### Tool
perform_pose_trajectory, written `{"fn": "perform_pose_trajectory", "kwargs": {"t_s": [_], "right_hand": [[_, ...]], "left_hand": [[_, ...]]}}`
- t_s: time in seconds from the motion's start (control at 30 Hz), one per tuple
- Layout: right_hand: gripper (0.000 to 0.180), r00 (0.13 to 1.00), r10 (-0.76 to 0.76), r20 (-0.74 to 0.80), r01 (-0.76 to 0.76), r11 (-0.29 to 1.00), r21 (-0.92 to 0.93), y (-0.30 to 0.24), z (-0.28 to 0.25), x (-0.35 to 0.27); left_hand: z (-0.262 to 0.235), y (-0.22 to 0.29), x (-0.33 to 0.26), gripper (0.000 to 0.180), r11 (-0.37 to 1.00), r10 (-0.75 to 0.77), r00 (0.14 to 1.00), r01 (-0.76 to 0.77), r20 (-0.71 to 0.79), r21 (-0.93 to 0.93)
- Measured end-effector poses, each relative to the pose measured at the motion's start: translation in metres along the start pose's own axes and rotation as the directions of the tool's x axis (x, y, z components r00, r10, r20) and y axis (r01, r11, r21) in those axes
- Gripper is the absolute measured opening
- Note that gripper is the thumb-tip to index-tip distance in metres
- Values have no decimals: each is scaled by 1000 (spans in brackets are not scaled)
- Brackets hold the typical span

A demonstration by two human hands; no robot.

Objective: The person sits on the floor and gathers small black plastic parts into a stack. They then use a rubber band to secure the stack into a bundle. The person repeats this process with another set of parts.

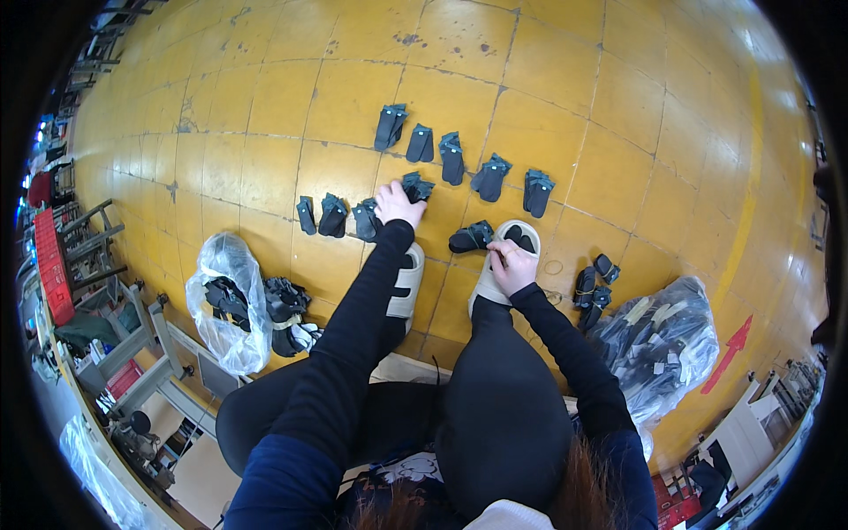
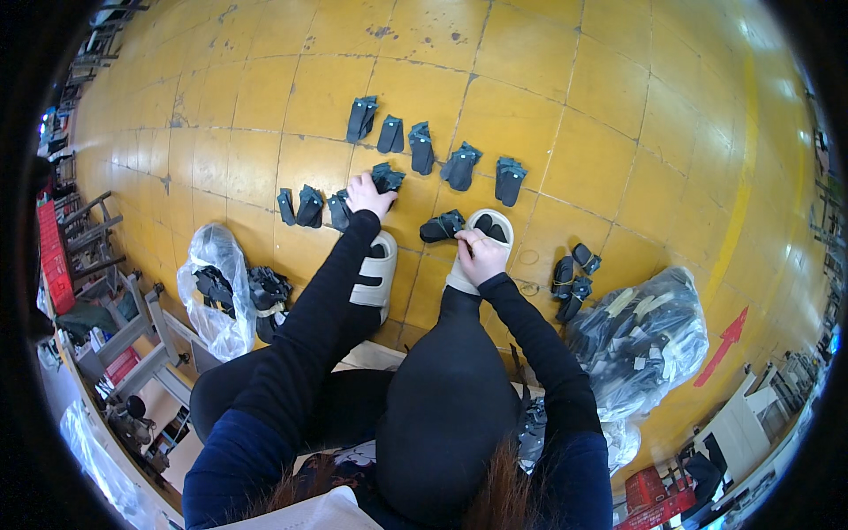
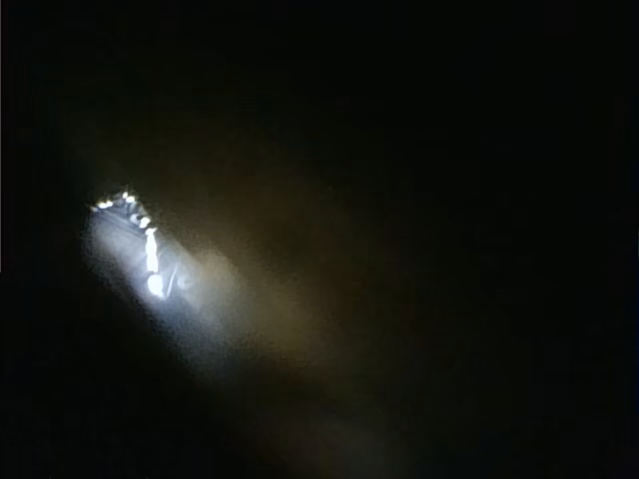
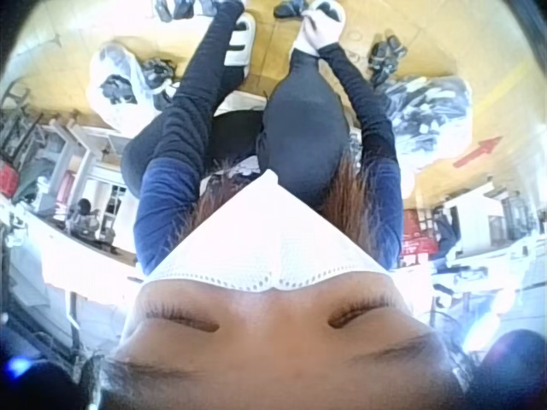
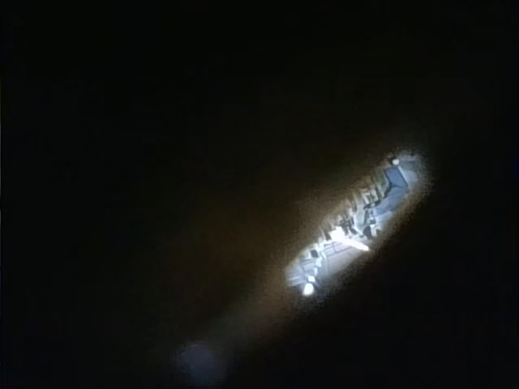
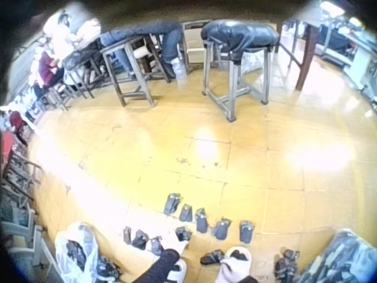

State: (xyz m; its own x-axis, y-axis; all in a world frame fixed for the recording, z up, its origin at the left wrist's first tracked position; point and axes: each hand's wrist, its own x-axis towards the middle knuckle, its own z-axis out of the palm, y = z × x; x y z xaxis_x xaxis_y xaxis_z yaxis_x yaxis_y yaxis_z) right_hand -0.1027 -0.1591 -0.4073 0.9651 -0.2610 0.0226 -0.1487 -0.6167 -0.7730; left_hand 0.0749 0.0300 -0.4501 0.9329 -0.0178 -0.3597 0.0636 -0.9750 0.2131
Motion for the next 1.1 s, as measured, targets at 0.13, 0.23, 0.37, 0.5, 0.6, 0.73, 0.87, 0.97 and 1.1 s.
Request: {"fn": "perform_pose_trajectory", "kwargs": {"t_s": [0.13,0.23,0.37,0.5,0.6,0.73,0.87,0.97,1.1], "right_hand": [[10,1000,6,3,-6,1000,-4,-1,2,1],[11,999,-29,-26,30,999,43,-4,1,4],[22,995,93,33,-98,949,301,-1,-2,-1],[27,982,-15,-187,65,963,263,16,-2,5],[31,904,427,-12,-280,614,738,-9,-4,17],[50,952,217,213,-295,832,469,-3,-23,38],[61,919,268,288,-393,615,683,-17,-30,64],[61,970,192,147,-239,683,690,-17,-38,74],[58,976,212,56,-169,566,807,-10,-51,74]], "left_hand": [[5,16,-30,54,987,159,987,-158,-37,17],[12,15,-48,57,942,320,941,-304,-108,143],[20,5,-49,60,927,355,931,-337,-92,165],[13,3,-31,58,958,280,960,-279,6,-67],[8,-13,-14,61,805,-23,1000,21,4,-592],[-8,-6,-17,54,477,-40,994,105,98,-872],[-7,31,-36,55,542,316,921,23,229,-840],[-16,70,-61,56,441,486,817,77,311,-894],[-34,94,-68,51,329,602,640,346,477,-879]]}}
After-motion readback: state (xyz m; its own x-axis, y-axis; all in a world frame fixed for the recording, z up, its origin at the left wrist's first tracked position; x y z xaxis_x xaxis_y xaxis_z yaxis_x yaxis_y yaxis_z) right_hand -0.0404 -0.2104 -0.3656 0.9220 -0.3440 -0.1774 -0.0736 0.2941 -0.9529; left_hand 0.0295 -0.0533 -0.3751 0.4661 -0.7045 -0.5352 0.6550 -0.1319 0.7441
